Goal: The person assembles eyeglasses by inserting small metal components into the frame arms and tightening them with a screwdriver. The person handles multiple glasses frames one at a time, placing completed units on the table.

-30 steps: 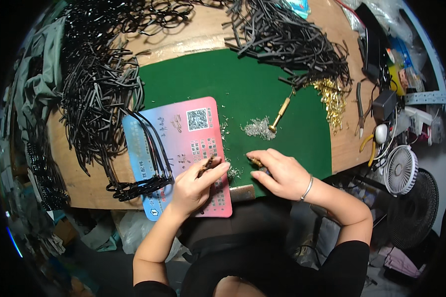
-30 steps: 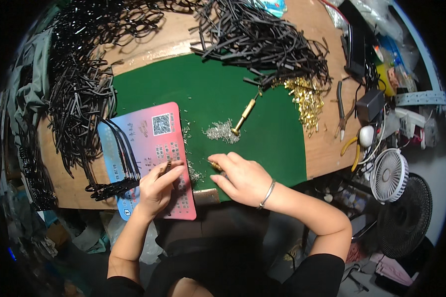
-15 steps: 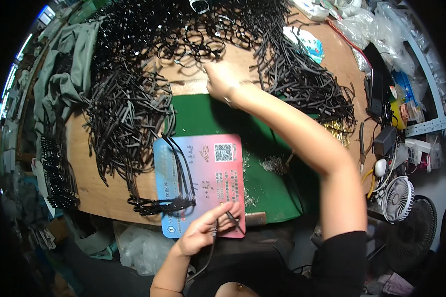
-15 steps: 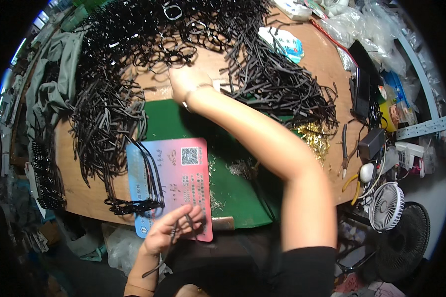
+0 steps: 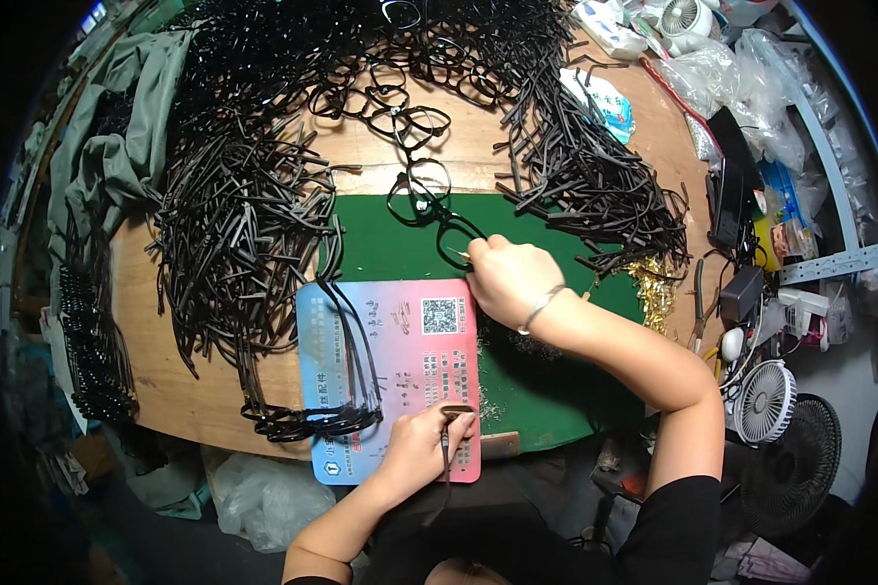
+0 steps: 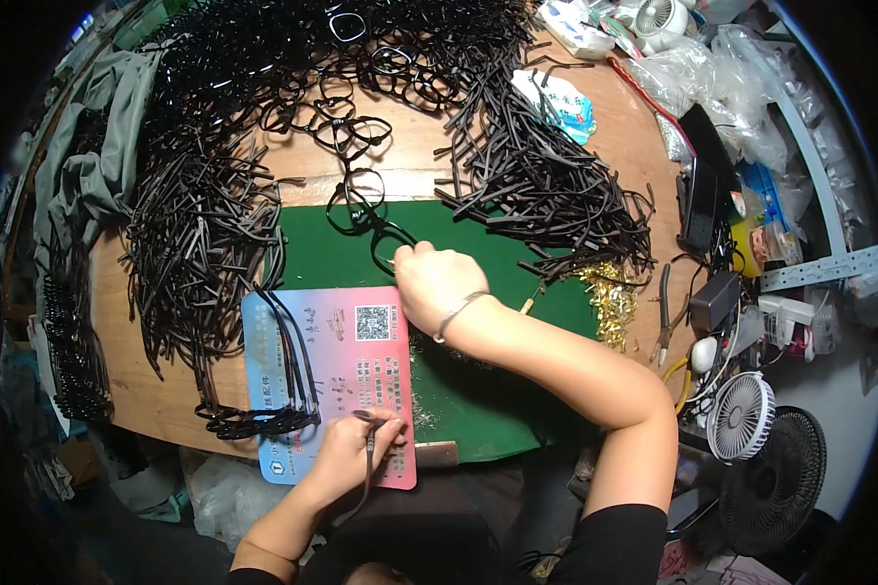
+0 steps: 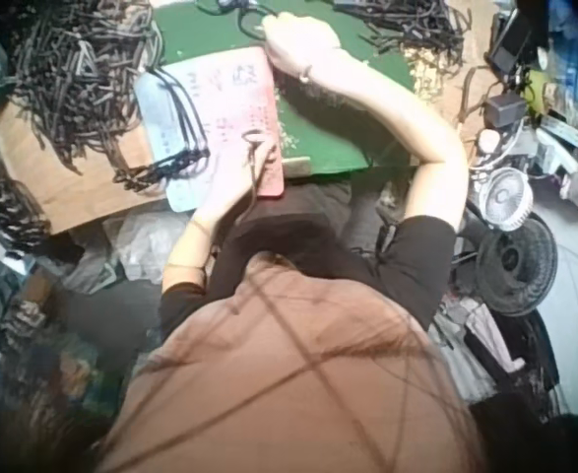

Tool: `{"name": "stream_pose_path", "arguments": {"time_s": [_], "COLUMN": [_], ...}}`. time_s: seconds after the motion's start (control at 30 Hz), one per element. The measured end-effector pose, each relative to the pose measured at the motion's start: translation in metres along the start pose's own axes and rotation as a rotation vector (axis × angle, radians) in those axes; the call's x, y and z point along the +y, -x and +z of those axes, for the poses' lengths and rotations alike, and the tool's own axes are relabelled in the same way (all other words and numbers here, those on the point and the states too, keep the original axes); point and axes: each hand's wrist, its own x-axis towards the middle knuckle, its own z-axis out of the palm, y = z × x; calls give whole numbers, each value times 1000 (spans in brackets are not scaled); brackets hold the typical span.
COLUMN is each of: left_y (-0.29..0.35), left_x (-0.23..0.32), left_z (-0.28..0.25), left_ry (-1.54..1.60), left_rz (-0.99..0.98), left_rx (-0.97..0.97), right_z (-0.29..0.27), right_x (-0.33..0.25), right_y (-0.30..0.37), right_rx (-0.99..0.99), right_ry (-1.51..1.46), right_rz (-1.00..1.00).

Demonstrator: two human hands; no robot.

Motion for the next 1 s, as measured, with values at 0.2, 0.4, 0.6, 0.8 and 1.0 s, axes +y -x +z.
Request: {"name": "stream_pose_path", "arguments": {"time_s": [0.2, 0.4, 0.6, 0.8, 1.0], "left_y": [8, 6, 2, -5, 14], "left_x": [-18, -31, -22, -27, -34], "left_z": [6, 10, 16, 19, 5], "left_ry": [-397, -325, -364, -277, -39], "left_rz": [328, 439, 417, 462, 263], "left_rx": [370, 458, 444, 414, 446], "right_z": [-23, -17, -9, -35, -52], "right_x": [5, -2, 0, 25, -12], "right_y": [-38, -73, -101, -46, 111], "right_rx": [85, 284, 153, 16, -95], "right_ry": [-3, -76, -64, -53, -717], "right_rz": [-23, 9, 101, 49, -285]}}
